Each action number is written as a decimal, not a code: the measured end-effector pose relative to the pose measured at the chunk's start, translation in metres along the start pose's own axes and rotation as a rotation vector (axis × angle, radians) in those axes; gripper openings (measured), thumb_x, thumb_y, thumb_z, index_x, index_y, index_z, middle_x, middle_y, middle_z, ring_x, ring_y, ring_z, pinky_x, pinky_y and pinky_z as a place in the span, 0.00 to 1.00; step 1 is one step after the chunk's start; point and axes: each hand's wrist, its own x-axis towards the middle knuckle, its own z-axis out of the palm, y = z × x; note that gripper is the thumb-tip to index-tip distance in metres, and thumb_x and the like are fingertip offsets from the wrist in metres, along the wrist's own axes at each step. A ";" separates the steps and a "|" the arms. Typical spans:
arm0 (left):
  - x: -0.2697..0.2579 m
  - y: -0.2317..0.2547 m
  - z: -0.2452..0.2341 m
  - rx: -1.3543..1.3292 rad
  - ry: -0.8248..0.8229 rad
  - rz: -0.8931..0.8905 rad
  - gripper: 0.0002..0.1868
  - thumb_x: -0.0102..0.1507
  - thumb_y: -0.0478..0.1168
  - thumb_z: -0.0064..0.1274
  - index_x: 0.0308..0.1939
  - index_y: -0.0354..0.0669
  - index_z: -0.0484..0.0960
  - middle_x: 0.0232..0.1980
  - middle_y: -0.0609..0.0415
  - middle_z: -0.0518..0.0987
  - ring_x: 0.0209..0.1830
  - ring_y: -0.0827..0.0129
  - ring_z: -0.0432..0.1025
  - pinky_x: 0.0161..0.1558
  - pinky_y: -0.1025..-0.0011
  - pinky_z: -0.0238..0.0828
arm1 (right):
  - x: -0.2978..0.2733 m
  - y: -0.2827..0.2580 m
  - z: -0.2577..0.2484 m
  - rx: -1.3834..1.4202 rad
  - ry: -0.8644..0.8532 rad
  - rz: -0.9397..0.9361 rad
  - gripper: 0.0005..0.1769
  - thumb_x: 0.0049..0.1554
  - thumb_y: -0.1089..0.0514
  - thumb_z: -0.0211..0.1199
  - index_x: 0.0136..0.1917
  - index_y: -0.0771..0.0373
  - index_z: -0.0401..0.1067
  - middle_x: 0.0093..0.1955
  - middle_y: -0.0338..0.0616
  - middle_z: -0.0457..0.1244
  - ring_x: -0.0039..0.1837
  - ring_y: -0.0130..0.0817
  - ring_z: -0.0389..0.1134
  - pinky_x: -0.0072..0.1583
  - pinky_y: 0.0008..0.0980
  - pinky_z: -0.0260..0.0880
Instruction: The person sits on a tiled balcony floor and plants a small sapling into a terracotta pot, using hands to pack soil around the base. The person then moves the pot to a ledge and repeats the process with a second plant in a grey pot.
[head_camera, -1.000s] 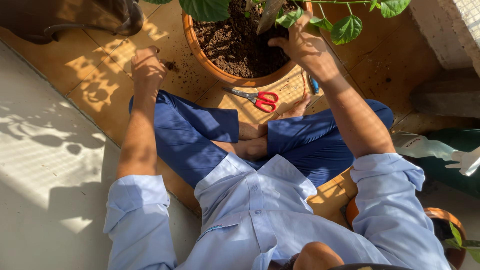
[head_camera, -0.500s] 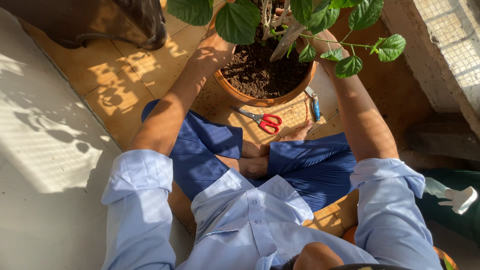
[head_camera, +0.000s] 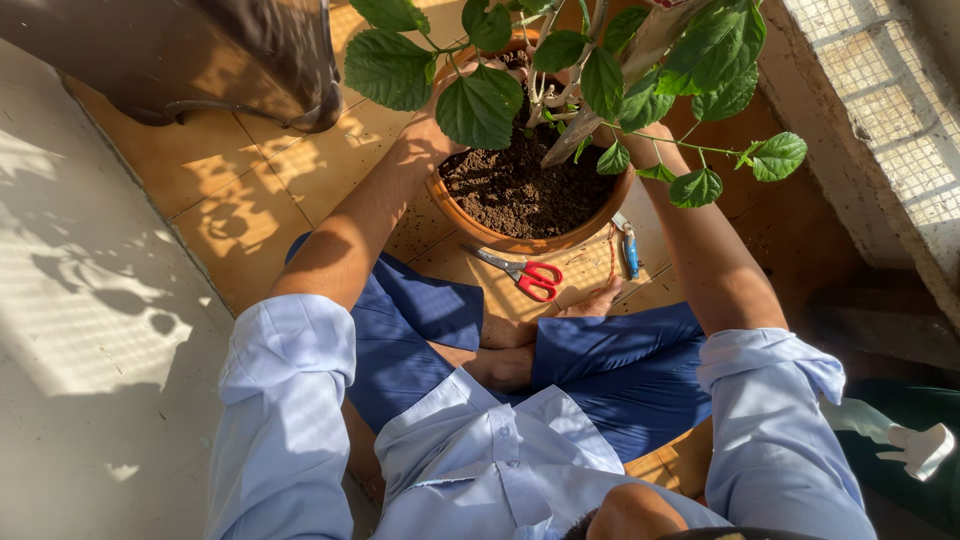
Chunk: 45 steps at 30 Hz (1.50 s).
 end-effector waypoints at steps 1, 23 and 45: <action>-0.001 0.004 -0.006 -0.043 -0.022 -0.036 0.19 0.69 0.43 0.49 0.62 0.39 0.76 0.58 0.51 0.80 0.56 0.64 0.77 0.57 0.69 0.77 | -0.007 0.006 0.004 0.034 -0.007 0.026 0.20 0.70 0.60 0.53 0.73 0.65 0.67 0.69 0.52 0.65 0.68 0.44 0.67 0.65 0.41 0.69; -0.005 -0.007 0.014 -0.213 -0.245 -0.281 0.15 0.72 0.49 0.49 0.54 0.45 0.82 0.50 0.52 0.84 0.49 0.64 0.77 0.56 0.60 0.74 | -0.029 0.068 0.025 -0.818 -0.460 -0.045 0.60 0.41 0.67 0.70 0.83 0.73 0.47 0.83 0.65 0.47 0.83 0.54 0.46 0.80 0.47 0.48; -0.058 0.020 -0.046 0.078 -0.679 -0.327 0.18 0.77 0.53 0.41 0.50 0.53 0.86 0.50 0.55 0.85 0.49 0.67 0.78 0.70 0.56 0.63 | -0.025 -0.049 -0.039 -0.230 -0.026 -0.007 0.10 0.59 0.69 0.69 0.54 0.62 0.76 0.48 0.42 0.70 0.51 0.36 0.74 0.51 0.32 0.73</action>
